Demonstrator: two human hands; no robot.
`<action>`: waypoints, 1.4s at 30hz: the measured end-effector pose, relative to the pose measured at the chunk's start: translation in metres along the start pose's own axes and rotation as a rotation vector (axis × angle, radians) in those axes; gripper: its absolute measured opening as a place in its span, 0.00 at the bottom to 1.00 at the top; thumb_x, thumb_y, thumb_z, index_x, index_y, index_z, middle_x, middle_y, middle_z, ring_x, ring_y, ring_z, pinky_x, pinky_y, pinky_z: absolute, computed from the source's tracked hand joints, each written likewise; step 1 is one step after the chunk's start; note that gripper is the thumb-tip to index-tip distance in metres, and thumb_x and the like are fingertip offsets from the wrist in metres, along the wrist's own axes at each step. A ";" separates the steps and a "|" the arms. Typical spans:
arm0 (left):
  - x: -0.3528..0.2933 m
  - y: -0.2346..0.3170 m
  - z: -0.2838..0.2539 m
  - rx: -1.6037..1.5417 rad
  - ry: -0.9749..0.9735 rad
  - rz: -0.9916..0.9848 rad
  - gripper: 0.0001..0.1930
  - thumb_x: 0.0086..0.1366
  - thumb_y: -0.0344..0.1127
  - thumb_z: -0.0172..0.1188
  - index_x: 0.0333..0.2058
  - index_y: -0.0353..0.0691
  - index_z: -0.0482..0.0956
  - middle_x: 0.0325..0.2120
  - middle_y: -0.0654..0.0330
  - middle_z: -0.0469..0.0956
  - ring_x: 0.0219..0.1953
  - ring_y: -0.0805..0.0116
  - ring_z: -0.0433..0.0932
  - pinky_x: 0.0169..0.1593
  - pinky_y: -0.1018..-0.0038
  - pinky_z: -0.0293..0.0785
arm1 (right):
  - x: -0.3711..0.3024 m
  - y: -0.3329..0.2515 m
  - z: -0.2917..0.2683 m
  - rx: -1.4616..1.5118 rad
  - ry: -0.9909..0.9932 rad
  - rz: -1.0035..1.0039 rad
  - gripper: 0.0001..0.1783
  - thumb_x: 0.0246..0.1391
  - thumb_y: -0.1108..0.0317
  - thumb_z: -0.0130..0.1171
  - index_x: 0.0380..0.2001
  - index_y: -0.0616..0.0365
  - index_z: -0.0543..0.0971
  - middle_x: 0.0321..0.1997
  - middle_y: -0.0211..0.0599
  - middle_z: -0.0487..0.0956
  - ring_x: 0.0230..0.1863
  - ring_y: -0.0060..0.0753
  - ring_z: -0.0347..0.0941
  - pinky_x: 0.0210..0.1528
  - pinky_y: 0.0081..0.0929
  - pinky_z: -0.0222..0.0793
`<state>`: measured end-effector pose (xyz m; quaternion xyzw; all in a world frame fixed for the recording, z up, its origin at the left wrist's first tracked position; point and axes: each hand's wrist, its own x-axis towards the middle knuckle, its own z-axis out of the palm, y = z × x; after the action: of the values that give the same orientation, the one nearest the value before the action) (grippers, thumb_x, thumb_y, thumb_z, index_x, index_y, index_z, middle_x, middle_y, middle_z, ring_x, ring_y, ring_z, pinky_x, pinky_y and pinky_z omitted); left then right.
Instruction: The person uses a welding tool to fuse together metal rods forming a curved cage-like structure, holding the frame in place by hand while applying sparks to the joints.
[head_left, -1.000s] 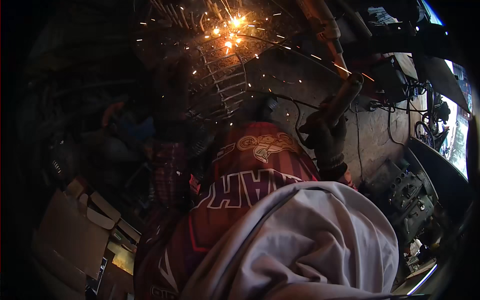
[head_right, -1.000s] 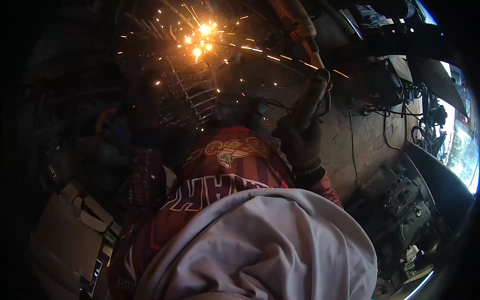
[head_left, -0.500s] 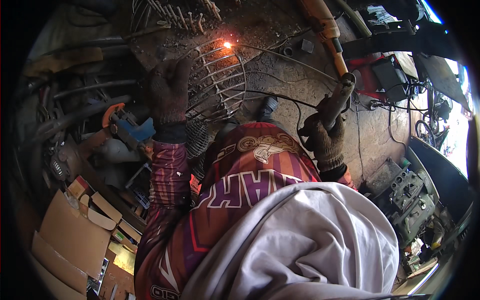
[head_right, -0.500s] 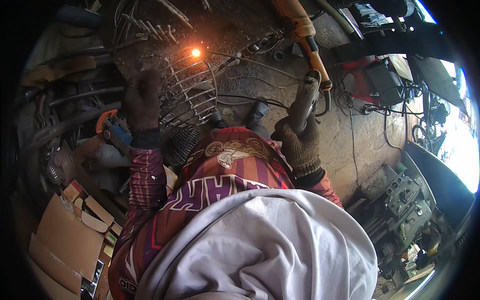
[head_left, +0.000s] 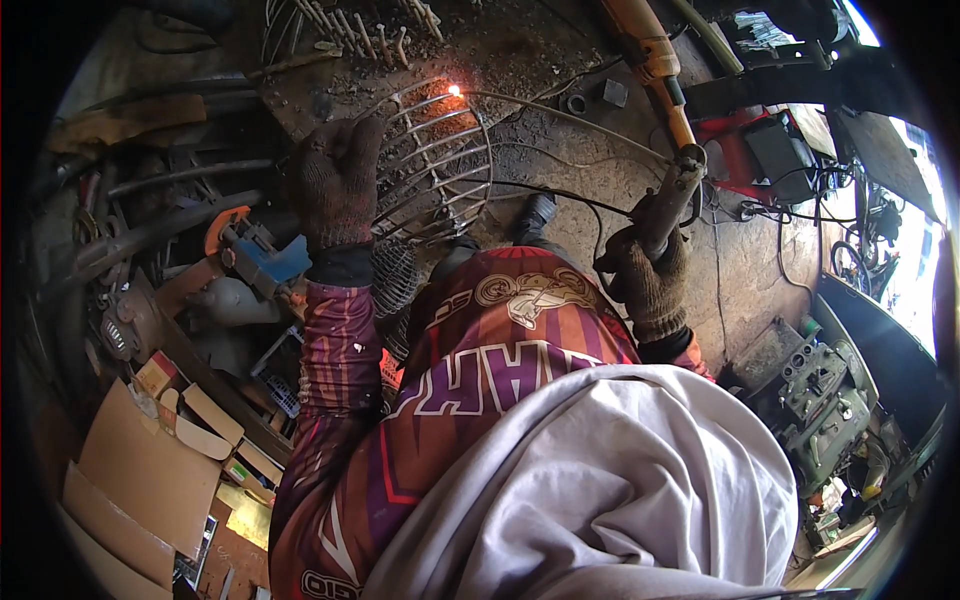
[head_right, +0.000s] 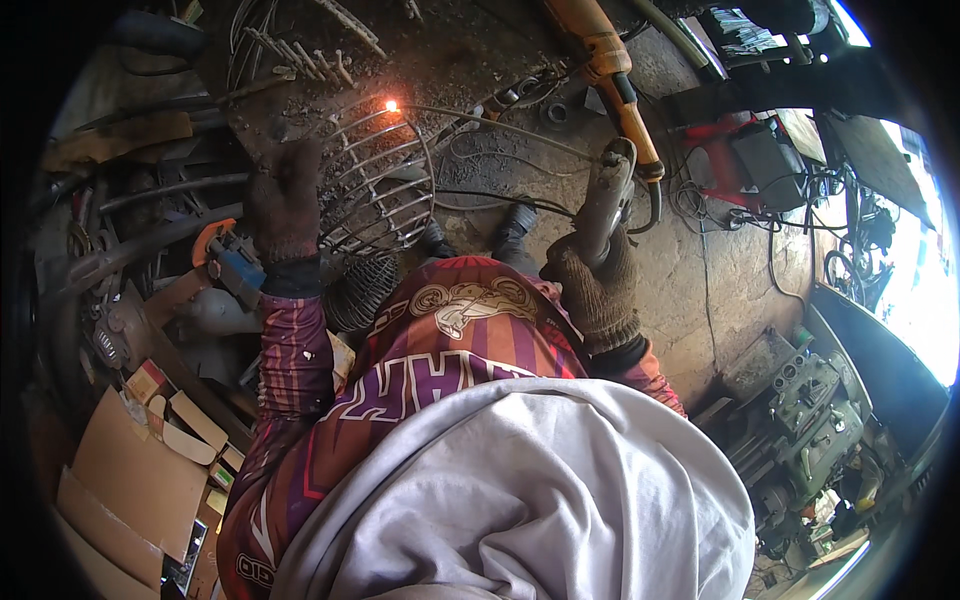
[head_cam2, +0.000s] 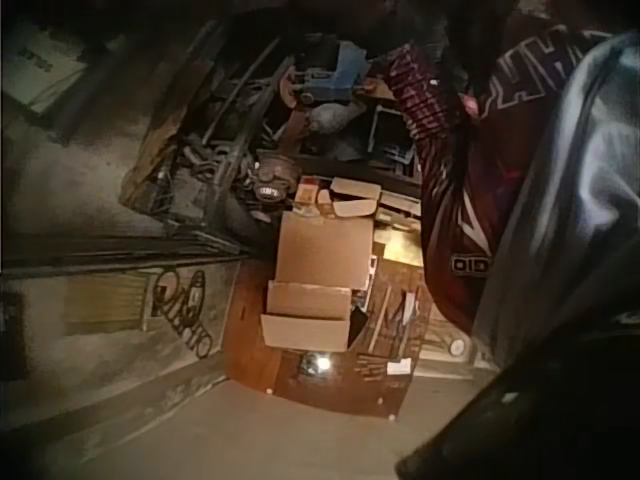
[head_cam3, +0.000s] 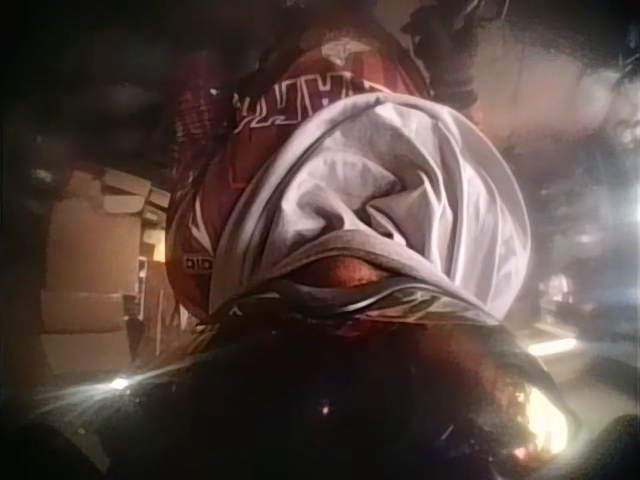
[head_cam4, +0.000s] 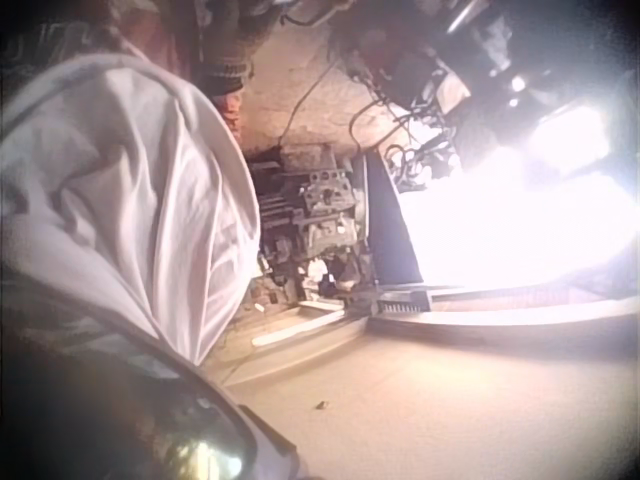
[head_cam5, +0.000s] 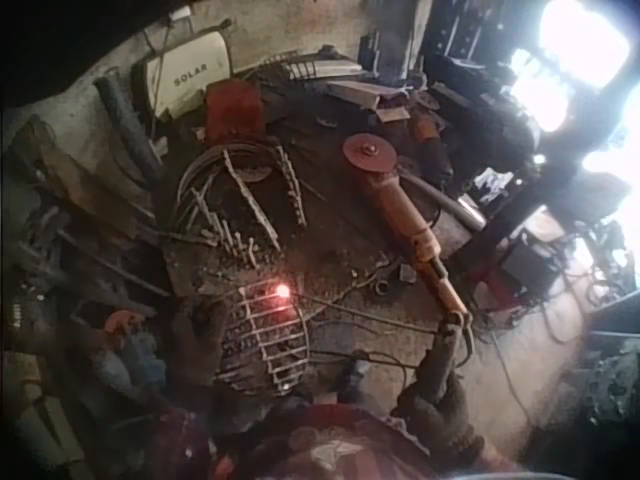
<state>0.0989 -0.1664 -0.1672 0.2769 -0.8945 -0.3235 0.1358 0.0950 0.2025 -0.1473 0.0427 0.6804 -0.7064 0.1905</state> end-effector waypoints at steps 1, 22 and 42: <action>0.001 0.006 -0.002 0.097 0.004 0.012 0.29 0.65 0.61 0.61 0.42 0.35 0.82 0.36 0.48 0.84 0.39 0.53 0.83 0.44 0.61 0.76 | 0.001 0.002 0.001 0.001 -0.002 -0.028 0.29 0.57 0.61 0.70 0.53 0.63 0.68 0.34 0.35 0.80 0.31 0.26 0.79 0.35 0.26 0.77; -0.005 -0.016 0.009 -0.317 -0.043 0.040 0.14 0.70 0.38 0.63 0.48 0.35 0.81 0.41 0.59 0.83 0.44 0.70 0.80 0.52 0.72 0.75 | -0.002 -0.003 0.003 0.003 0.058 -0.015 0.26 0.58 0.64 0.65 0.54 0.62 0.68 0.34 0.39 0.80 0.31 0.32 0.80 0.34 0.28 0.77; -0.005 -0.002 -0.003 -0.168 -0.019 -0.066 0.22 0.63 0.53 0.66 0.41 0.37 0.84 0.35 0.56 0.84 0.39 0.64 0.81 0.46 0.65 0.74 | -0.003 0.000 0.001 -0.027 -0.010 0.047 0.28 0.58 0.63 0.67 0.54 0.65 0.67 0.36 0.41 0.81 0.33 0.33 0.81 0.37 0.30 0.79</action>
<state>0.1049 -0.1659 -0.1669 0.2907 -0.8558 -0.4045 0.1393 0.0981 0.2020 -0.1457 0.0525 0.6877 -0.6928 0.2107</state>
